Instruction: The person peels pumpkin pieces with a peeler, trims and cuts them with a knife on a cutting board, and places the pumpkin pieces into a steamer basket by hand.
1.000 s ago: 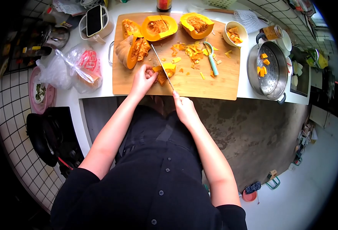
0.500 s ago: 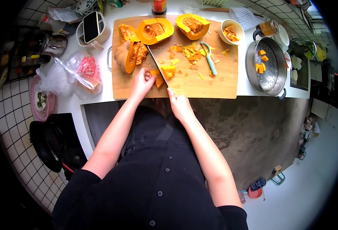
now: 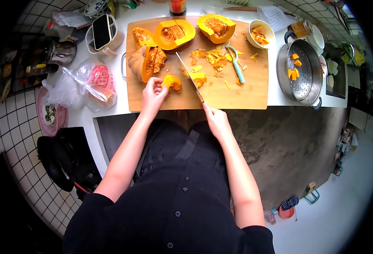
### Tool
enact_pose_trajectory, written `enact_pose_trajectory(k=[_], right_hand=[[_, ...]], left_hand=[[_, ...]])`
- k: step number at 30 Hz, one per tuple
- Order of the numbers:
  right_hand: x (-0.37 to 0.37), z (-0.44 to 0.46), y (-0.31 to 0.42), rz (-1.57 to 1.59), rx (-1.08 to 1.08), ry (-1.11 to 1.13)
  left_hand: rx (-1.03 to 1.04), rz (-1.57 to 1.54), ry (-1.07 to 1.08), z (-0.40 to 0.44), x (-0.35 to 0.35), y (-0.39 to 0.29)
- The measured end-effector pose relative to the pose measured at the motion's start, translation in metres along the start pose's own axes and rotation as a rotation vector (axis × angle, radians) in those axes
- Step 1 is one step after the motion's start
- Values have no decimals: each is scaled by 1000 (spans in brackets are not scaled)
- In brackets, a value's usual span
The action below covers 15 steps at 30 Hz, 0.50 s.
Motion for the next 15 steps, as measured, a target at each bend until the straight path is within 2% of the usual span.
enact_pose_trajectory(k=[4,8,9,12,15], right_hand=[[-3,-2,-12,79,24,-15],[-1,-7,-15,127,39,-27],[0,-8,-15,140,46,-25],[4,-9,-20,150,58,-20],[2,-10,-20,113,47,-37]], left_hand=[[299,246,-4,-4,1,-9],[337,370,39,-19,0,-9],[277,417,46,-17,-1,-6],[679,459,-7,-4,2,-21],[696,501,127,6,14,-33]])
Point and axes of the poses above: each hand's wrist, its own z-axis towards the middle knuckle, its own x-axis out of the palm, y = z × x, the point moved 3 cm from there along z, towards the middle knuckle, and after that the axes turned 10 degrees about -y, right-handed, at the moved point
